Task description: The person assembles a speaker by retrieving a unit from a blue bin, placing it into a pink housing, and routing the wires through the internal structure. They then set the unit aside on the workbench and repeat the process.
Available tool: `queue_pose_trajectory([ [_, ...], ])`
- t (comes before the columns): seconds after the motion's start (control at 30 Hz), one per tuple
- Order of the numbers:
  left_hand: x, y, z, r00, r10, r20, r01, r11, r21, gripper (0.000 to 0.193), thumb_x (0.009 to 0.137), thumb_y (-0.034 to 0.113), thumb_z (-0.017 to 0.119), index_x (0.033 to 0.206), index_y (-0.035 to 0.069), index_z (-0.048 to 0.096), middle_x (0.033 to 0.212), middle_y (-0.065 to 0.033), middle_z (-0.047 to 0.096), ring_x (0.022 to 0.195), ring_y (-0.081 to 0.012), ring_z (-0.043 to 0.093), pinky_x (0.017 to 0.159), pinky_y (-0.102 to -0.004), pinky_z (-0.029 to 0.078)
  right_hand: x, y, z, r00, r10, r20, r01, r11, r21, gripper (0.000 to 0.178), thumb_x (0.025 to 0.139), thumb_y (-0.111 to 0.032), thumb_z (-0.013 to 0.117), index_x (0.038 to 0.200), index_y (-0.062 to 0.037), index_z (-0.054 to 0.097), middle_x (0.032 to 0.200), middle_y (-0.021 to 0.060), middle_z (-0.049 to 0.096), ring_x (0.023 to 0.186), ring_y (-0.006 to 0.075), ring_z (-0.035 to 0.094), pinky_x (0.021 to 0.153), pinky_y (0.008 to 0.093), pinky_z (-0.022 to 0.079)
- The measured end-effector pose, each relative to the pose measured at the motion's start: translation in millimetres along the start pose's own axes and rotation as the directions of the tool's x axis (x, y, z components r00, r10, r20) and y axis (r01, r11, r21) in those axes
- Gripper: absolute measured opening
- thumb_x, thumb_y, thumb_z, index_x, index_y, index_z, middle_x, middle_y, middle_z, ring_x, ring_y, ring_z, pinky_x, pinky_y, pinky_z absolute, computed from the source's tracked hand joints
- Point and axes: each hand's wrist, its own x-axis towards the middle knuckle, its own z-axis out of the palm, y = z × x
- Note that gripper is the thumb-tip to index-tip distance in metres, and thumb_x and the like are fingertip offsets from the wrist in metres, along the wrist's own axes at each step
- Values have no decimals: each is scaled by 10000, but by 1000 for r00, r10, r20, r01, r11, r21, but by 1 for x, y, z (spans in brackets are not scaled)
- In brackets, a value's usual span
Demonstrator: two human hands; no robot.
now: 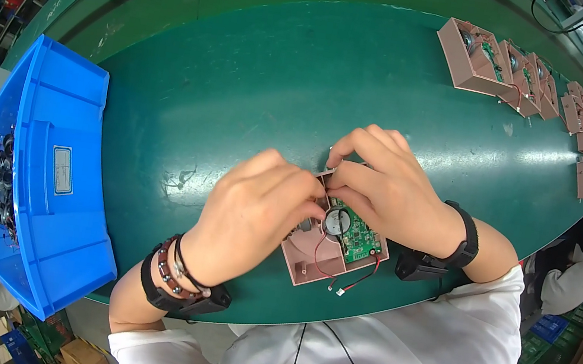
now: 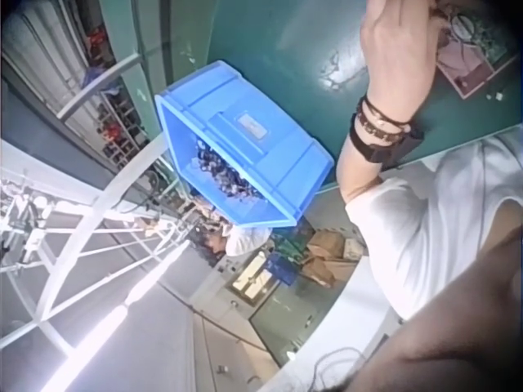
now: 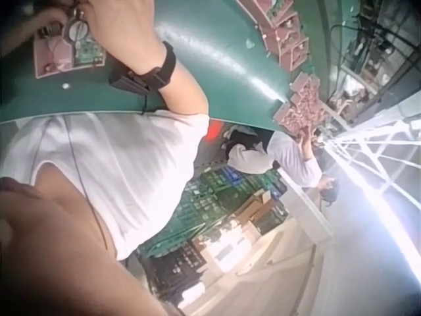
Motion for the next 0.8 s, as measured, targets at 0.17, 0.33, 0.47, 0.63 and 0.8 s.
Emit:
queue_pose_trajectory([
  [0.17,3,-8,-2,999,-33,22,31,996,81,222,675,155,786,798,73,620,794,-46,584,731,-215,540,627,-341,454,-1,0,1,1000,-1,-8,1,1000,3,152,715,-77,737,780,-94,601,976,18,556,877,227,522,770,361,384],
  [0.33,9,-7,3,991,-102,-83,111,988,108,326,641,204,823,856,81,611,773,-45,579,735,-218,532,635,-337,453,-1,0,0,1000,-1,-2,1,1000,-5,148,722,-80,734,775,-91,596,969,18,556,864,227,519,767,358,384],
  [0.47,12,-22,8,956,-294,20,294,945,-141,361,650,194,828,899,74,596,780,-49,589,700,-227,543,607,-348,458,-1,0,0,1000,-5,-3,5,1000,-3,146,726,-77,731,772,-89,593,964,21,557,854,228,518,763,359,385],
  [0.63,16,-35,2,832,-401,382,548,700,-458,324,703,176,802,914,58,586,792,-60,613,662,-239,577,578,-361,469,0,-1,2,1000,-10,-4,10,1000,-16,146,728,-73,730,769,-86,590,961,26,558,845,230,517,754,360,385],
  [0.8,11,-8,-6,921,-350,171,370,923,-106,256,716,96,786,903,52,616,787,-54,632,664,-208,591,629,-318,485,-1,-3,2,1000,-16,-7,16,999,-36,145,730,-69,729,770,-84,591,958,27,560,843,230,518,747,357,384],
])
